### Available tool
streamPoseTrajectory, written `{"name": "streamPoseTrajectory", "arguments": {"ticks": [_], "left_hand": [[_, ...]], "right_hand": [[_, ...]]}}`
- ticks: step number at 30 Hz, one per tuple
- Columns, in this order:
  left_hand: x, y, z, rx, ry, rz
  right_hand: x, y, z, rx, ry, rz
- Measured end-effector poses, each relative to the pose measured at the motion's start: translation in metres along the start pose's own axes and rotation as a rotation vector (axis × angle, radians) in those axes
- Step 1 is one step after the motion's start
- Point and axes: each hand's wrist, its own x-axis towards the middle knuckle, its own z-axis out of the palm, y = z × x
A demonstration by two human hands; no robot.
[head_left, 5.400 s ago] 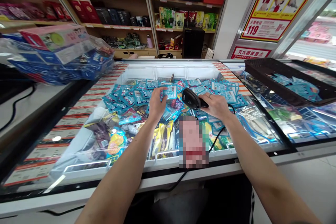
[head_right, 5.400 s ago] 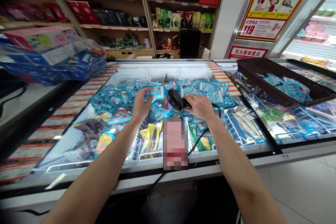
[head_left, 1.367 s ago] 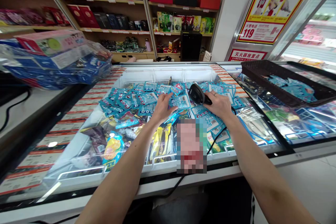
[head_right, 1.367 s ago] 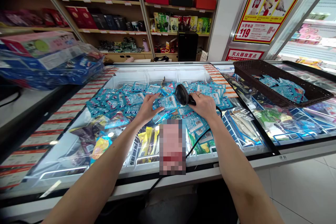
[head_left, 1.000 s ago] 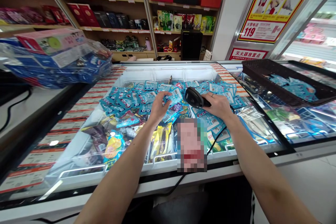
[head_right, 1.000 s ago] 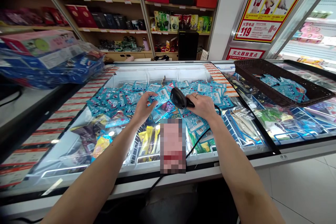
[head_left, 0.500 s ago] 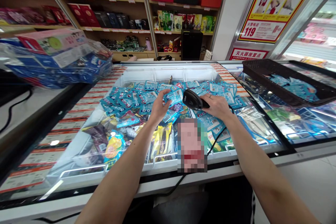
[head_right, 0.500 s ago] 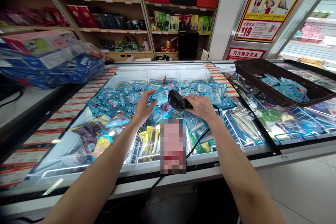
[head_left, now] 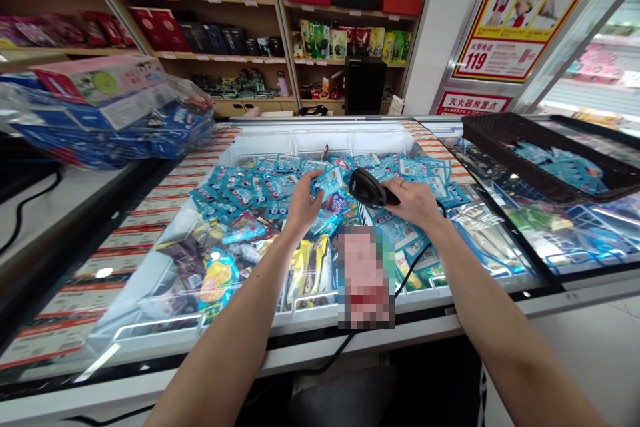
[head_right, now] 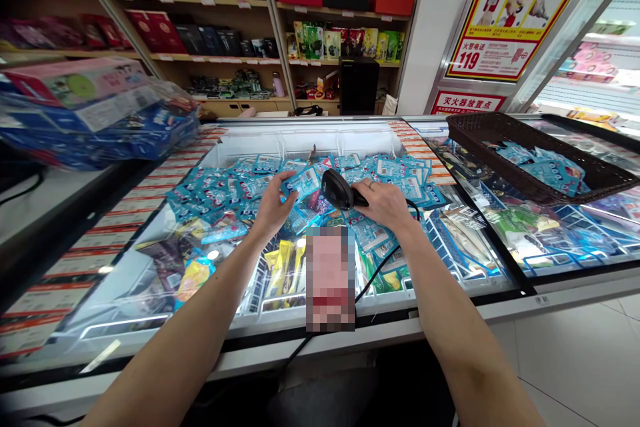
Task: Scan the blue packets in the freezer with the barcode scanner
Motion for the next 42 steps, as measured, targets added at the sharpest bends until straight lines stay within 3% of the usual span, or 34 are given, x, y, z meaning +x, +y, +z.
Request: {"name": "streamPoseTrajectory", "arguments": {"ticks": [4, 10, 12, 16, 19, 29, 34, 42], "left_hand": [[-0.002, 0.006, -0.004, 0.206, 0.115, 0.049], [-0.009, 0.009, -0.018, 0.577, 0.247, -0.143], [-0.01, 0.01, -0.02, 0.626, 0.217, -0.095], [-0.011, 0.01, -0.015, 0.639, -0.034, 0.111], [-0.01, 0.004, -0.008, 0.638, -0.126, 0.101], [-0.01, -0.019, -0.011, 0.729, -0.095, 0.006], [-0.008, -0.013, -0.009, 0.729, -0.066, 0.105], [-0.005, -0.008, -0.007, 0.596, -0.135, 0.175]], "right_hand": [[-0.001, 0.003, 0.0, -0.013, 0.027, 0.03], [-0.002, 0.004, 0.001, -0.035, 0.052, 0.07], [-0.002, 0.004, 0.001, -0.035, 0.054, 0.079], [-0.002, 0.005, 0.001, -0.03, 0.057, 0.095], [-0.003, 0.006, 0.001, -0.035, 0.06, 0.105], [-0.003, 0.008, 0.001, -0.054, 0.045, 0.147], [-0.003, 0.008, 0.001, -0.073, 0.042, 0.18], [-0.002, 0.009, 0.0, -0.077, 0.031, 0.178]]}}
